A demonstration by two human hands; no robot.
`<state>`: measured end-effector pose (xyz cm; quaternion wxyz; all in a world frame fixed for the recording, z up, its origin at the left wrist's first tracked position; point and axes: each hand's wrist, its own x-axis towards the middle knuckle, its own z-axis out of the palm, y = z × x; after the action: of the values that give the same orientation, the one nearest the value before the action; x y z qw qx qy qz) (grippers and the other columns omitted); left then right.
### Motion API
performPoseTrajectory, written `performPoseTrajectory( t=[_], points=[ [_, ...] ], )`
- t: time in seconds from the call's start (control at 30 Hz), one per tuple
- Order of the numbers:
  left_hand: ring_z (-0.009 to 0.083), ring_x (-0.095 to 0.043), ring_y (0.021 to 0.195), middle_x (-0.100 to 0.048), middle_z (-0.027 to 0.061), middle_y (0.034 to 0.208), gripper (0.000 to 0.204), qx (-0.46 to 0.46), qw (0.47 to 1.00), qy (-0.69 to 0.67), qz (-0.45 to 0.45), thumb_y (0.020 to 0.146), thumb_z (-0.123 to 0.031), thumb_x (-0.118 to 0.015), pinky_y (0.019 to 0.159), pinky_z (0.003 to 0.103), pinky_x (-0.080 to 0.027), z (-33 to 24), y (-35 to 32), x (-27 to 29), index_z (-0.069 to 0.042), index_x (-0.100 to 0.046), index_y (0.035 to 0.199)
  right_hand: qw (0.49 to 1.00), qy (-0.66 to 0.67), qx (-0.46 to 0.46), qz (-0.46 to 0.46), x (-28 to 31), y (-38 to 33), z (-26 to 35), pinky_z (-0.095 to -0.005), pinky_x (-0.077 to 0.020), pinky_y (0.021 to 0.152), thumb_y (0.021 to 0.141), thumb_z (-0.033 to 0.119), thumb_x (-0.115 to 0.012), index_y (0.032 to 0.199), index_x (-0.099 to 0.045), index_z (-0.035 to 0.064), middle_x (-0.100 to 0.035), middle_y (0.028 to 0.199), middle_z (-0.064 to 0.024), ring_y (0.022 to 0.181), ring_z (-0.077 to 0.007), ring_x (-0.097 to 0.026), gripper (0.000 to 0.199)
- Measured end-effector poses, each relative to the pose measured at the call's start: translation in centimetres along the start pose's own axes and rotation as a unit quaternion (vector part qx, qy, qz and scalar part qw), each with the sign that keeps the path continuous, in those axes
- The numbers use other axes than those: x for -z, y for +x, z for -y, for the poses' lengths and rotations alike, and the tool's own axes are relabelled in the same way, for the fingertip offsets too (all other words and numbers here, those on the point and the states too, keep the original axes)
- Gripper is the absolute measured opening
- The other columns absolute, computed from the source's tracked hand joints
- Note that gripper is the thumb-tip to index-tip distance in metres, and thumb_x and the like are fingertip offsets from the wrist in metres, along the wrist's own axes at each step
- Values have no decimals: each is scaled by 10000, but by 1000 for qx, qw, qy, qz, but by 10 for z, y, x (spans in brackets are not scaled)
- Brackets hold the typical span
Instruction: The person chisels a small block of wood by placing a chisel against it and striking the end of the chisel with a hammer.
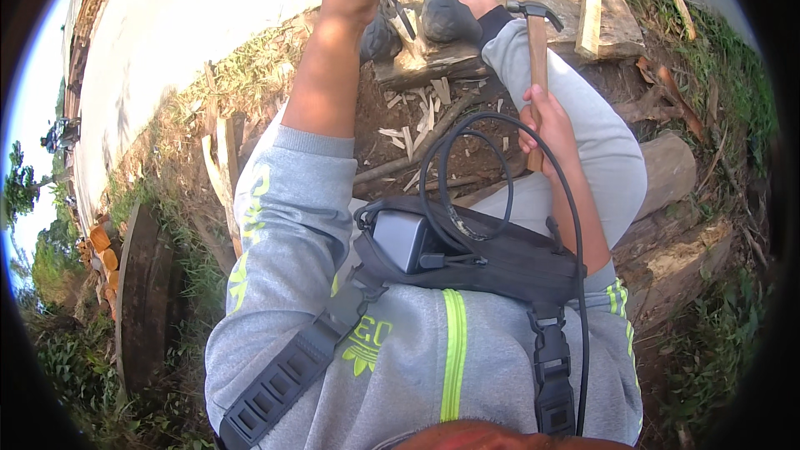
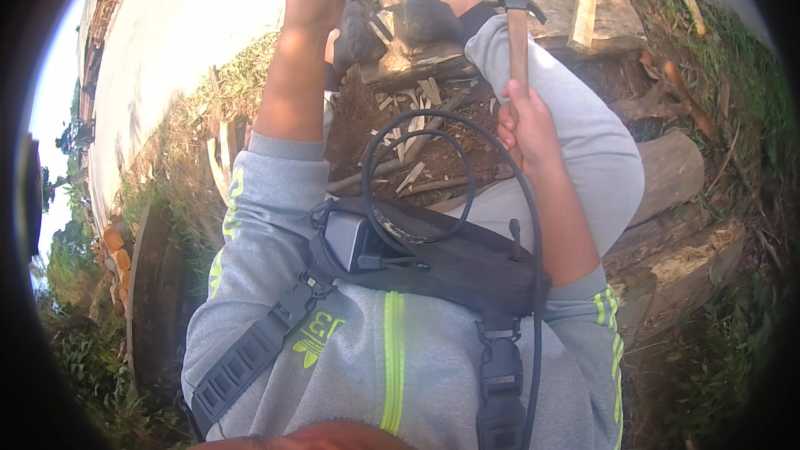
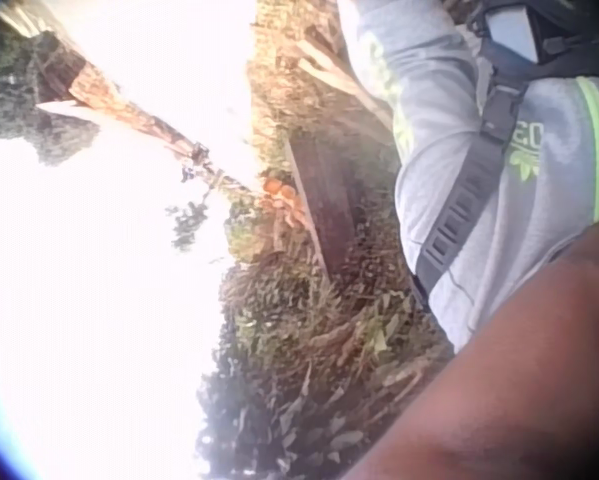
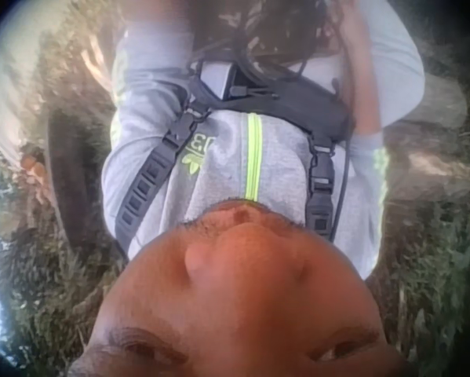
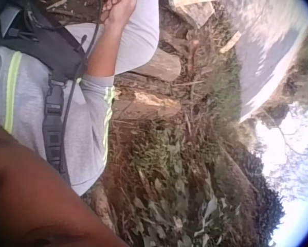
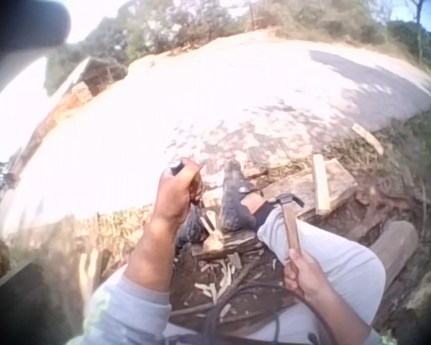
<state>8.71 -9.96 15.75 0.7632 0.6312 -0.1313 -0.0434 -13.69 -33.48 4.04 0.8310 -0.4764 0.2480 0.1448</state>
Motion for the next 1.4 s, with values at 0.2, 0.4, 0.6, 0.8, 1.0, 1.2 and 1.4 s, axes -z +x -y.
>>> performPoseTrajectory(
  t=[0.2,0.4,0.6,0.8,1.0,1.2,1.4],
  points=[
    [89,-390,492,-449,-17,607,350,0,996,-19,90,1026,-248,-639,475,285,-325,-3,1,13,-146,-502,721,1000,-16,2,-8,-2,2,-1,-230,-296,447,1123,393,-511,1079,-521,111,-407,650,26,473,-69,-371,286],
    [78,-398,497,-466,-19,610,319,14,993,-73,93,1005,-298,-681,469,263,-322,2,-4,24,-140,-524,776,998,-56,-6,-21,-7,0,1,-242,-360,432,1128,407,-488,1084,-521,106,-404,638,26,460,-77,-384,306],
    [58,-436,502,-500,-43,598,337,7,992,-61,110,945,-299,-794,467,240,-339,1,-10,23,-127,-546,795,997,-68,0,-28,-6,7,-4,-275,-428,412,1129,417,-475,1081,-522,104,-404,619,24,444,-86,-403,320],
    [59,-500,556,-552,-33,596,387,-52,981,163,87,935,-249,-779,512,268,-390,-19,-14,11,-111,-553,652,994,-94,-4,-46,-9,8,-9,-280,-407,397,1122,420,-491,1074,-524,104,-406,608,24,436,-96,-410,321],
    [64,-482,576,-537,-50,600,381,-63,981,171,62,941,-249,-768,530,285,-385,-11,-13,6,-104,-581,642,994,-93,-8,-54,-10,8,-11,-274,-393,402,1112,419,-522,1077,-524,107,-416,611,24,427,-97,-409,313],
    [61,-486,580,-542,-49,600,360,-96,984,139,50,942,-251,-766,538,275,-397,0,-16,13,-106,-604,655,994,-93,-9,-48,-7,11,-16,-270,-389,403,1108,423,-533,1086,-519,109,-426,614,21,426,-96,-413,315],
    [65,-489,590,-551,-42,623,343,-52,993,107,19,932,-265,-764,548,273,-400,-6,-19,10,-104,-608,672,994,-100,-2,-45,-6,13,-19,-272,-391,402,1106,427,-540,1093,-516,104,-431,612,18,425,-97,-416,324]
  ],
)
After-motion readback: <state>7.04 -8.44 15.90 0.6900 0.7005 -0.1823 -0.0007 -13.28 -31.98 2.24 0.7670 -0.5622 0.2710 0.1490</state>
